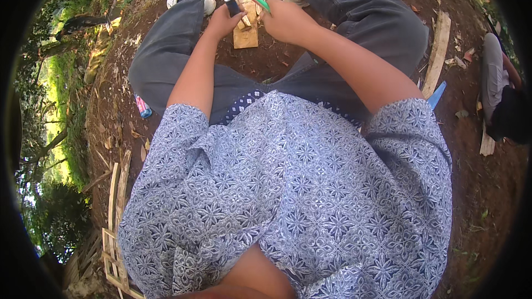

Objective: The person sits cross-legged on the ground and uses a hammer and a chisel to carve a piece of wood. They repeatedly strike the chisel to remove wood shavings and shape the material.

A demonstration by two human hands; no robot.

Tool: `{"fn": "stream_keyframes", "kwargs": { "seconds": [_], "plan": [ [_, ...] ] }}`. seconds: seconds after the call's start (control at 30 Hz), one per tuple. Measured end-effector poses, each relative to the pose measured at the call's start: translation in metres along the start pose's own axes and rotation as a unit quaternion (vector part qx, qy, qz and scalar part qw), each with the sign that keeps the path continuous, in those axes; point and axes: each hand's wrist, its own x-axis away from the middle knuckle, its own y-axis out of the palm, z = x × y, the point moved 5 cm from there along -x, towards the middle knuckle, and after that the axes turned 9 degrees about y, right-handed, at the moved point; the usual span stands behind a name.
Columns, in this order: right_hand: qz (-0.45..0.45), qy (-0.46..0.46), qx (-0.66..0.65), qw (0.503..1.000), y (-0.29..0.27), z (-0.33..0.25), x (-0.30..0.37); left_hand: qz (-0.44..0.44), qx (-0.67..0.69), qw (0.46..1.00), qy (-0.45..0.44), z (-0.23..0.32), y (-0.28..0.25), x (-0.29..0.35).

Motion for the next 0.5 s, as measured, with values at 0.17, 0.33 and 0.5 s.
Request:
{"fn": "stream_keyframes", "kwargs": {
  "seconds": [0.17, 0.33, 0.5],
  "plan": [
    [0.168, -0.06, -0.299, 0.938, -0.052, -0.045, 0.017, 0.011, -0.012, 1.0, -0.011, 0.013, -0.004, 0.003],
    [0.057, -0.05, -0.065, 0.995, -0.028, -0.03, 0.001, 0.039, -0.018, 0.999, 0.006, -0.005, -0.003, 0.004],
    [-0.009, 0.005, -0.088, 0.996, -0.021, -0.021, -0.001, -0.004, -0.05, 0.999, -0.013, 0.013, 0.002, -0.004]
  ]
}}
